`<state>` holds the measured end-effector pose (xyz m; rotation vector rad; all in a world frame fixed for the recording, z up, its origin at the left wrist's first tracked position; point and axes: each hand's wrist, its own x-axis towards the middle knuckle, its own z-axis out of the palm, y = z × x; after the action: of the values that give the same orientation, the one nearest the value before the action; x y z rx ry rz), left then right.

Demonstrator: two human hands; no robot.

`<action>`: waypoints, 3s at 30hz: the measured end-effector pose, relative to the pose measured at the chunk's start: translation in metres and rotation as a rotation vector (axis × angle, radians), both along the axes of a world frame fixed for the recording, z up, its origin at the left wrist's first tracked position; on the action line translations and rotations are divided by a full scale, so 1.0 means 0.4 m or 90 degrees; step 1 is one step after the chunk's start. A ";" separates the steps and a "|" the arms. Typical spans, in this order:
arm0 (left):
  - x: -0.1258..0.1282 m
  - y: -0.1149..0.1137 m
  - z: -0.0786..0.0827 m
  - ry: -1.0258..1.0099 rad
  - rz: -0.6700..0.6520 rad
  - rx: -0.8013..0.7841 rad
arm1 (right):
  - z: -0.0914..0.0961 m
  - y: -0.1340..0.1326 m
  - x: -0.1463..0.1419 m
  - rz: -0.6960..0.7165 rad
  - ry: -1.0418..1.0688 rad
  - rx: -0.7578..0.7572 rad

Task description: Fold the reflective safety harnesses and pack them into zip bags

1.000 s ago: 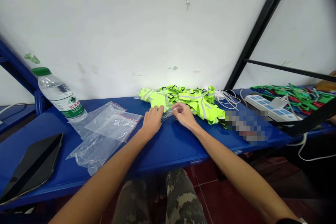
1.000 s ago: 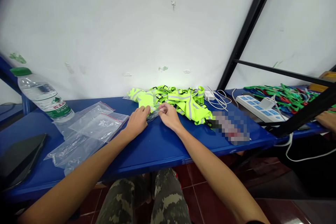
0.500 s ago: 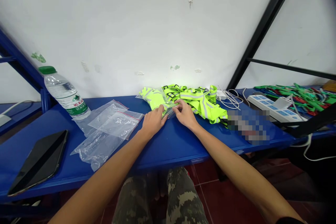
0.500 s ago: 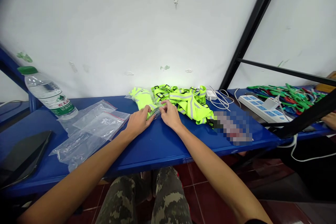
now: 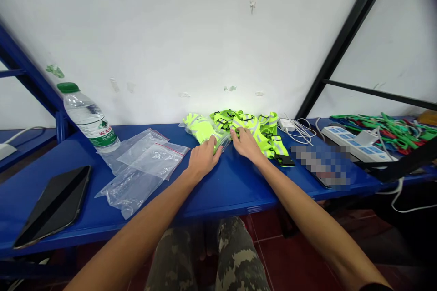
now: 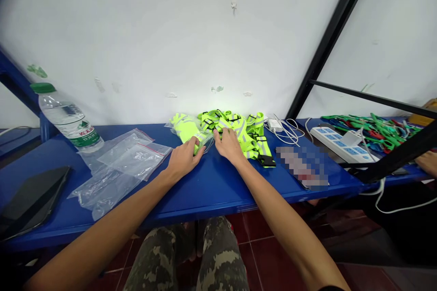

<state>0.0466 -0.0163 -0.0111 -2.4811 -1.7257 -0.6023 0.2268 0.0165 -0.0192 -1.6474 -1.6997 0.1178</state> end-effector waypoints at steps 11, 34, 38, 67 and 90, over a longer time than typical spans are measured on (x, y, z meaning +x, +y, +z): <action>0.000 0.003 -0.003 -0.014 0.006 0.005 | 0.025 -0.027 -0.056 0.004 -0.056 0.167; 0.003 -0.006 -0.007 0.057 -0.025 0.077 | -0.021 0.004 -0.071 0.260 0.584 -0.058; 0.003 -0.004 -0.008 0.071 -0.040 0.104 | -0.016 -0.002 -0.077 0.247 0.653 -0.078; -0.002 0.018 -0.029 0.128 -0.138 0.088 | -0.052 0.037 -0.051 0.145 0.577 0.034; -0.005 0.009 -0.032 0.110 -0.167 0.071 | -0.021 0.041 -0.051 0.141 0.633 0.073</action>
<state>0.0445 -0.0127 -0.0239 -2.6108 -1.2839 -0.4697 0.2064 0.0327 -0.0274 -1.0087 -1.0584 0.7873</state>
